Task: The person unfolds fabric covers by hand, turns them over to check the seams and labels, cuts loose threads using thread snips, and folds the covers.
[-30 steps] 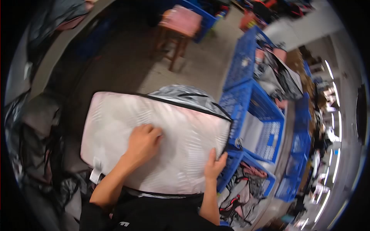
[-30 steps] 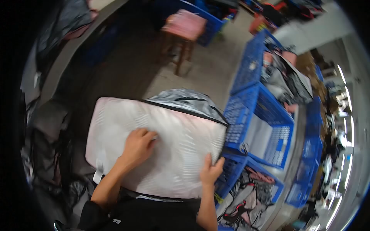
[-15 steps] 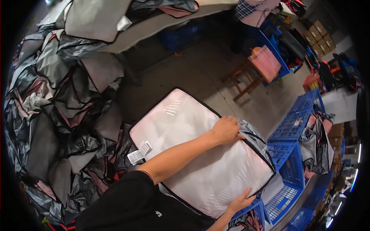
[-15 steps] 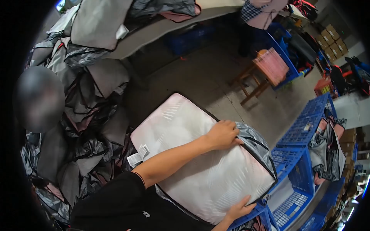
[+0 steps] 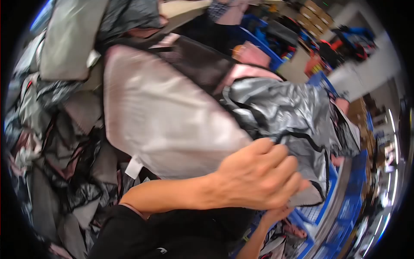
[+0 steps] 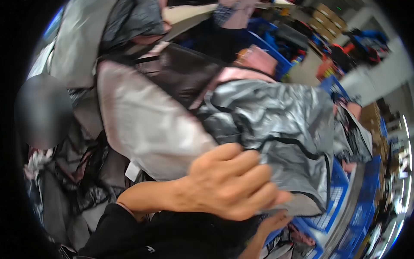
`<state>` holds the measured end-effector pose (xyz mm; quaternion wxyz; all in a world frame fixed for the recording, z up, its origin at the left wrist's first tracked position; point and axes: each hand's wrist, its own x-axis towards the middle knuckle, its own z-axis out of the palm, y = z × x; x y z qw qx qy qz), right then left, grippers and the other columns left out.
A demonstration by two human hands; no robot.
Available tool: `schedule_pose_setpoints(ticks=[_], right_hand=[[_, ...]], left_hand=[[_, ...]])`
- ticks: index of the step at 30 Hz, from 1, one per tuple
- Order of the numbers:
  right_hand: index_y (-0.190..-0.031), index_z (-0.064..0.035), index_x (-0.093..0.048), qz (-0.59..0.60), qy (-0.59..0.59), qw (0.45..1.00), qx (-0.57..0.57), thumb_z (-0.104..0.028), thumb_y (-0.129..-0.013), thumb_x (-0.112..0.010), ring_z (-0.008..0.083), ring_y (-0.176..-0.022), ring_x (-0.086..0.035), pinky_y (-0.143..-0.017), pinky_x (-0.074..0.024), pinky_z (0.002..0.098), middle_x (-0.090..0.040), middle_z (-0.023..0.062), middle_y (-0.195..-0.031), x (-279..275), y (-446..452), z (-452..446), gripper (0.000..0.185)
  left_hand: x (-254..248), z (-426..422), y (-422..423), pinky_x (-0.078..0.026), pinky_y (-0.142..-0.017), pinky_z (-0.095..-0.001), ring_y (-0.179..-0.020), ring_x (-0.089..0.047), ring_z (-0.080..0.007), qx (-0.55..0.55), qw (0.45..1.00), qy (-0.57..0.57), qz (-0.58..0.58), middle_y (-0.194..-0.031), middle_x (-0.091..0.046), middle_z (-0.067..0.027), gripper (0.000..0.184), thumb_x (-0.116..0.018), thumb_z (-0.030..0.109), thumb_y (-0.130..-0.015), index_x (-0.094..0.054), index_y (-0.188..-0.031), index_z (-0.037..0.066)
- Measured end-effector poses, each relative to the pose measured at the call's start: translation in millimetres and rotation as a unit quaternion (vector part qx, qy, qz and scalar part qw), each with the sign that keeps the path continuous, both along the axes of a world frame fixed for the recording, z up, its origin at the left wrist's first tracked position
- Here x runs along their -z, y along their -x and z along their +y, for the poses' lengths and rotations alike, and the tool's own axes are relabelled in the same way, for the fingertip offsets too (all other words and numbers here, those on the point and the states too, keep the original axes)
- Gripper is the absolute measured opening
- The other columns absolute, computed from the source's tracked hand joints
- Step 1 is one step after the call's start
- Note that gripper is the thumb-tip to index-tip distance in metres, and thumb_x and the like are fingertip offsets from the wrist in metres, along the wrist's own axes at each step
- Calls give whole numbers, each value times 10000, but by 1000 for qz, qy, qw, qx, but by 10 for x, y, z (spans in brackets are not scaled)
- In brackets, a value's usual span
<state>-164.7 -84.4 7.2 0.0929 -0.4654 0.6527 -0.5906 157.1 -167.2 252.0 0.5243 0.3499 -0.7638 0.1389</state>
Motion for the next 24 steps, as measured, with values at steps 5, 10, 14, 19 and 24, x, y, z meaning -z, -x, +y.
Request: schedule_pose_setpoints(ticks=[5, 10, 14, 19, 24], right_hand=[[-995, 49, -582, 168, -83, 982, 9, -116, -938, -608, 204, -770, -606, -672, -480, 347, -642, 133, -881, 173, -93, 337, 177], [-904, 27, -661, 62, -350, 931, -87, -227, -919, -722, 140, -597, -602, -597, -460, 305, -645, 67, -636, 92, -297, 763, 262], [-953, 28, -690, -42, -308, 945, -103, -206, -950, -693, 147, -736, -700, -673, -524, 269, -725, 85, -795, 76, -132, 895, 234], [-1093, 8, -655, -67, -201, 977, 9, -164, -1014, -596, 122, -733, -661, -664, -530, 253, -709, 69, -861, -357, 214, 681, 198], [-1078, 11, -667, 58, -103, 992, -37, -99, -983, -635, 127, -823, -662, -768, -539, 286, -700, 72, -918, -1231, -169, 81, 149]], left_hand=[[429, 414, -16, -244, -512, -296, -523, -386, -133, -3, 994, -70, -81, -604, -336, 38, 346, -721, 458, -847, -632, -797, 126], [1232, 767, -79, -317, -594, -315, -658, -455, -146, 61, 940, -253, -222, -733, -410, 20, 462, -721, 427, -809, -697, -1197, 178], [1716, 786, -178, -336, -634, -317, -715, -484, -157, 54, 927, -270, -255, -770, -435, 17, 532, -737, 240, -754, -664, -1280, 210], [1692, 757, -194, -329, -639, -326, -714, -471, -164, 42, 928, -289, -233, -774, -433, 20, 631, -790, 228, -695, -649, -1310, 232], [1714, 775, -208, -322, -636, -331, -728, -474, -167, 33, 924, -294, -241, -784, -430, 18, 653, -785, 247, -706, -625, -1339, 229]])
